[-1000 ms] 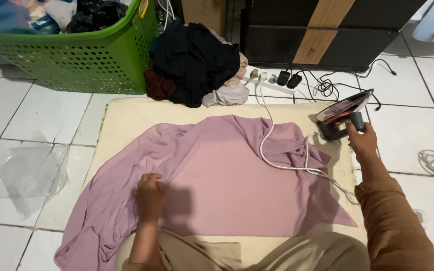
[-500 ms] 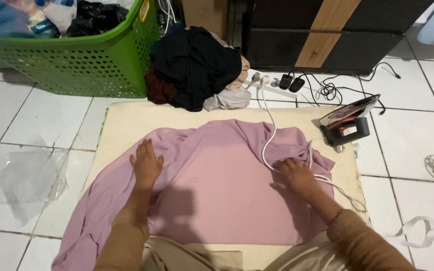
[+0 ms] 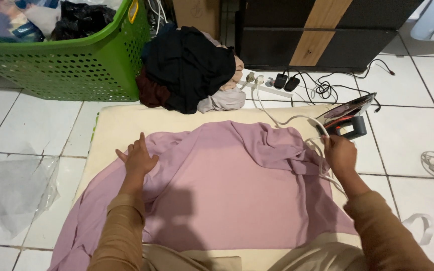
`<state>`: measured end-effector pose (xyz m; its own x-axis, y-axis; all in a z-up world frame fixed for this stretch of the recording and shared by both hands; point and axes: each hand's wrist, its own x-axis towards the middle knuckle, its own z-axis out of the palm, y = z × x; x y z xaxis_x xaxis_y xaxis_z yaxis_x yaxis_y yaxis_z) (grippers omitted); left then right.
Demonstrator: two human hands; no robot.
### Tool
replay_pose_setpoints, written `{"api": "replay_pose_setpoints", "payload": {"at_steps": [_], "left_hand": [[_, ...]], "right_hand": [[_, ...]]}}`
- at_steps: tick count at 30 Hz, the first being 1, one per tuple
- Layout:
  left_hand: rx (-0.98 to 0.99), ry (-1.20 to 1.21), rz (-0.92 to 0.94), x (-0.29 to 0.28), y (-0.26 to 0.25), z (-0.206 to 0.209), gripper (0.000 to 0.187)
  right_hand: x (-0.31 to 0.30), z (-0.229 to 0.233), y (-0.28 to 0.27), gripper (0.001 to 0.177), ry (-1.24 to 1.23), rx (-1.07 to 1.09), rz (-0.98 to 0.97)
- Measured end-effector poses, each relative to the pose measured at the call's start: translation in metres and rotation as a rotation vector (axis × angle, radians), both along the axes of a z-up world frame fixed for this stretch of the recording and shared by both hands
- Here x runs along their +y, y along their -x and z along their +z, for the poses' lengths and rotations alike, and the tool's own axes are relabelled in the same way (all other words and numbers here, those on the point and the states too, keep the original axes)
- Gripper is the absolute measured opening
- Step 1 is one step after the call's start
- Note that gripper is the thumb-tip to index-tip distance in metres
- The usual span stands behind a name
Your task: Ironing a pink garment on a mat on the floor, repositioning the fabric to reach all areas.
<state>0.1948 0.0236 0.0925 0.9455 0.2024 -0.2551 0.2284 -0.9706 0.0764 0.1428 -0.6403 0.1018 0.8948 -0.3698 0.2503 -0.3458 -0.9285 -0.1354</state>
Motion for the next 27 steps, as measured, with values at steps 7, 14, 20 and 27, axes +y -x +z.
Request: {"api": "replay_pose_setpoints", "payload": {"at_steps": [7,14,20,27], "left_hand": [[0.025,0.09,-0.104,0.021,-0.021,-0.046,0.058],[0.092,0.867,-0.348,-0.054,0.072,0.129,0.036],[0.293,1.11,-0.669,-0.114,0.163,0.218,0.028],[0.371,1.036,-0.563,-0.078,0.202,0.273,0.028]], "right_hand": [[0.043,-0.03,-0.034,0.058,-0.401,-0.134,-0.033],[0.152,0.051,-0.002,0.047,0.502,-0.316,0.017],[0.236,0.092,0.04,0.07,-0.307,-0.03,0.959],[0.182,0.071,0.101,0.041,-0.508,0.569,0.998]]}}
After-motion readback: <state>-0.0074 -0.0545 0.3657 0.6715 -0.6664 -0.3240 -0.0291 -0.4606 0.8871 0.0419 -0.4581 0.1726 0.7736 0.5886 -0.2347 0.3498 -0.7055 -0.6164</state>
